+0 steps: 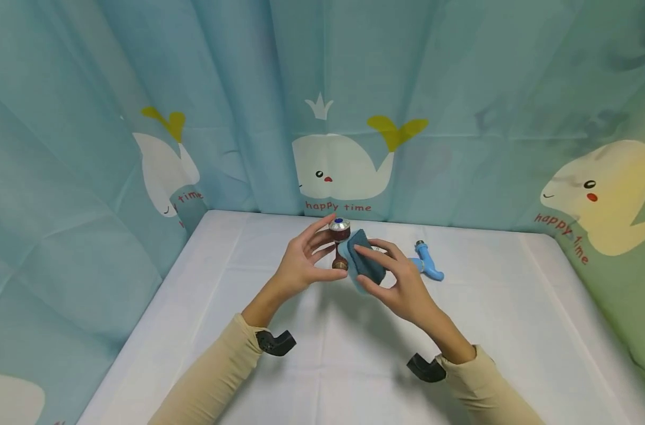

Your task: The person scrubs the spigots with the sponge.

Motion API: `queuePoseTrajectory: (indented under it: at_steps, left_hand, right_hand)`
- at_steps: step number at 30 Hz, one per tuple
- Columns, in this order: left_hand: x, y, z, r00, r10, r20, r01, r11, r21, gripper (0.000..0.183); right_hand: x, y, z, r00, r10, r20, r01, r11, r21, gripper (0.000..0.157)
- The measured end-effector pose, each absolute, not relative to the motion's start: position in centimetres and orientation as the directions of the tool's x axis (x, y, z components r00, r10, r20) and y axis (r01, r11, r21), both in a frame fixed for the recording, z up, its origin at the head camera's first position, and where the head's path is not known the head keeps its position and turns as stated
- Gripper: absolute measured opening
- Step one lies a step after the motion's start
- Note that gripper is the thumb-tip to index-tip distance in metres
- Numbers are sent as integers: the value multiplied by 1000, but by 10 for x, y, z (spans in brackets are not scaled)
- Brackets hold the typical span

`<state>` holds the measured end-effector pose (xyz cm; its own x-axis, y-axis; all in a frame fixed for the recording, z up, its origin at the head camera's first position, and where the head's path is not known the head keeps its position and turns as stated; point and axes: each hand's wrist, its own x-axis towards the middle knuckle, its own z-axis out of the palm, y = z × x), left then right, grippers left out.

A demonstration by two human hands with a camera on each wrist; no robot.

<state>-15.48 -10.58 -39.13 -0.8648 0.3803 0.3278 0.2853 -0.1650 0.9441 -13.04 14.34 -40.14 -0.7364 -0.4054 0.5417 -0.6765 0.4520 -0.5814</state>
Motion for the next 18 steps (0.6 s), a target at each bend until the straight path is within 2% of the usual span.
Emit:
queuePoseTrajectory:
  at_steps: [4,7,14,18]
  left_hand:
    - [-154,-105,-387,-886,353,301,187,-321,928,100]
    - [-155,-100,-385,-901,328,285,137,-408,903,101]
    - [-155,-91,-385,-924,294,243,83,-468,880,103]
    - [-156,-89,-387,-925,304,228,47,-505,862,105]
  right_hand:
    - [-135,142,-406,-763,-342,548,-644,477,-598,57]
    - [-137,138,-406,-744,-298,598,-662,453,-597,60]
    - [-138,127,-408,-710,-227,667,-688,429,-586,62]
    - [-136,124,-406,-681,-233,694,-717,408,-566,62]
